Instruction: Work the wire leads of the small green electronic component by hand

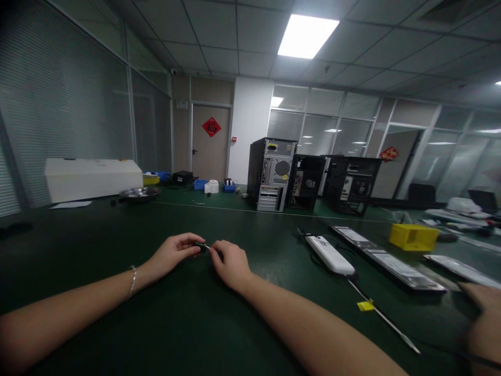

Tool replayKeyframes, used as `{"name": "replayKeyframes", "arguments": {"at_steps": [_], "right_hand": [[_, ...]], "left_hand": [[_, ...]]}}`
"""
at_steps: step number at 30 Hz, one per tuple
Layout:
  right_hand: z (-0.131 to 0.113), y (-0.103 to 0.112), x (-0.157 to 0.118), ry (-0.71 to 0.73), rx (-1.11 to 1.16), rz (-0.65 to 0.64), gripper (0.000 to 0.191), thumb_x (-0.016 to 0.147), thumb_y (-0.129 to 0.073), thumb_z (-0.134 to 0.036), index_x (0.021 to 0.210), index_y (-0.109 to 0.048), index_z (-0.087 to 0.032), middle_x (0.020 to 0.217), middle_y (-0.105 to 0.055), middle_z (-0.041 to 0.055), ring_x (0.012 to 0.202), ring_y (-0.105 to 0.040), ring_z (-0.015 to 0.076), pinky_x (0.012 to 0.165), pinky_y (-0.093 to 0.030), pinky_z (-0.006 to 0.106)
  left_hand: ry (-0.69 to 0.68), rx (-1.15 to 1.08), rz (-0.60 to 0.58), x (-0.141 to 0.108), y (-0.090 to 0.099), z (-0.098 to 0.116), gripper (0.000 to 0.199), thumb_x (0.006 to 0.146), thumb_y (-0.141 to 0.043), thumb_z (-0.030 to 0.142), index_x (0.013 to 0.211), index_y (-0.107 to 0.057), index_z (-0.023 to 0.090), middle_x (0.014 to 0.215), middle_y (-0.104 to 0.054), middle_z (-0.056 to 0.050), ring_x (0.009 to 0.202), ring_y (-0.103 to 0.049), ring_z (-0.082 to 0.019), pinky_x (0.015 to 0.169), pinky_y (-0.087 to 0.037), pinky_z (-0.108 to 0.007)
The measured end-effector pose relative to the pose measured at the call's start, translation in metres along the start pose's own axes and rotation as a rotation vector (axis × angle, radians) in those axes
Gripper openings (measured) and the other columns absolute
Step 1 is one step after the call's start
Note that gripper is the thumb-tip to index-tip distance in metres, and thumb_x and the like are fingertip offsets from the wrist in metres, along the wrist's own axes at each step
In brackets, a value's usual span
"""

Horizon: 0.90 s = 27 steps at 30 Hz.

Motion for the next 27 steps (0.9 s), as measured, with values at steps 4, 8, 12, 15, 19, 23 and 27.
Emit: {"name": "replayKeyframes", "arguments": {"at_steps": [4,8,12,15,19,23,27], "right_hand": [[0.001,0.000,-0.001,-0.012,-0.034,-0.022,0.021,0.091,-0.042,-0.031,0.092,-0.061,-0.022,0.087,-0.062,0.0019,0.081,-0.055,0.0149,0.070,-0.037,0.024],[0.001,-0.001,-0.001,0.003,-0.061,-0.047,0.021,0.091,-0.042,-0.030,0.091,-0.061,-0.022,0.088,-0.062,0.0013,0.079,-0.055,0.0144,0.067,-0.036,0.024],[0.001,-0.002,-0.001,0.026,-0.071,-0.046,0.020,0.090,-0.042,-0.030,0.091,-0.061,-0.022,0.087,-0.062,0.0011,0.079,-0.055,0.0143,0.067,-0.036,0.023],[0.000,-0.002,-0.001,0.045,-0.060,-0.030,0.020,0.090,-0.042,-0.029,0.091,-0.060,-0.022,0.087,-0.062,0.0010,0.080,-0.056,0.0144,0.068,-0.036,0.023],[-0.001,-0.001,-0.002,0.057,-0.016,-0.024,0.020,0.091,-0.042,-0.029,0.092,-0.061,-0.022,0.088,-0.063,0.0010,0.081,-0.056,0.0143,0.070,-0.038,0.023],[0.001,0.000,-0.002,0.051,0.006,-0.028,0.021,0.091,-0.042,-0.030,0.093,-0.062,-0.022,0.088,-0.063,0.0009,0.081,-0.056,0.0144,0.072,-0.039,0.023],[0.003,-0.001,-0.001,0.046,0.017,-0.029,0.022,0.091,-0.042,-0.030,0.093,-0.062,-0.022,0.090,-0.064,0.0010,0.082,-0.057,0.0145,0.073,-0.039,0.023]], "left_hand": [[-0.039,0.079,0.001,-0.001,0.001,-0.001,0.022,0.075,-0.061,0.021,0.097,-0.064,0.016,0.096,-0.066,-0.005,0.092,-0.062,-0.021,0.083,-0.050,-0.035],[-0.086,0.176,-0.013,-0.002,0.001,0.000,0.022,0.077,-0.059,0.023,0.098,-0.064,0.017,0.097,-0.066,-0.004,0.094,-0.061,-0.021,0.086,-0.048,-0.034],[-0.071,0.169,-0.028,-0.001,0.002,-0.002,0.021,0.077,-0.060,0.023,0.096,-0.065,0.017,0.096,-0.067,-0.004,0.093,-0.062,-0.021,0.085,-0.049,-0.034],[-0.033,0.074,-0.042,0.002,0.002,-0.008,0.021,0.075,-0.062,0.021,0.095,-0.065,0.016,0.094,-0.068,-0.005,0.091,-0.063,-0.020,0.083,-0.050,-0.033],[-0.015,-0.010,-0.042,0.003,0.002,-0.015,0.022,0.073,-0.065,0.019,0.096,-0.065,0.016,0.094,-0.068,-0.004,0.090,-0.063,-0.019,0.083,-0.050,-0.032],[0.015,-0.048,-0.037,0.004,0.003,-0.019,0.023,0.073,-0.066,0.020,0.096,-0.066,0.016,0.094,-0.069,-0.005,0.088,-0.063,-0.018,0.083,-0.050,-0.031],[0.052,-0.077,-0.033,0.004,0.002,-0.021,0.026,0.073,-0.066,0.022,0.098,-0.065,0.016,0.096,-0.068,-0.006,0.086,-0.063,-0.018,0.082,-0.050,-0.032]]}}
Point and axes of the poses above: each hand's wrist, its own x-axis towards the middle knuckle, its own y-axis out of the back of the hand, z = x × y, the point moved 6 cm from there along x, towards the middle knuckle
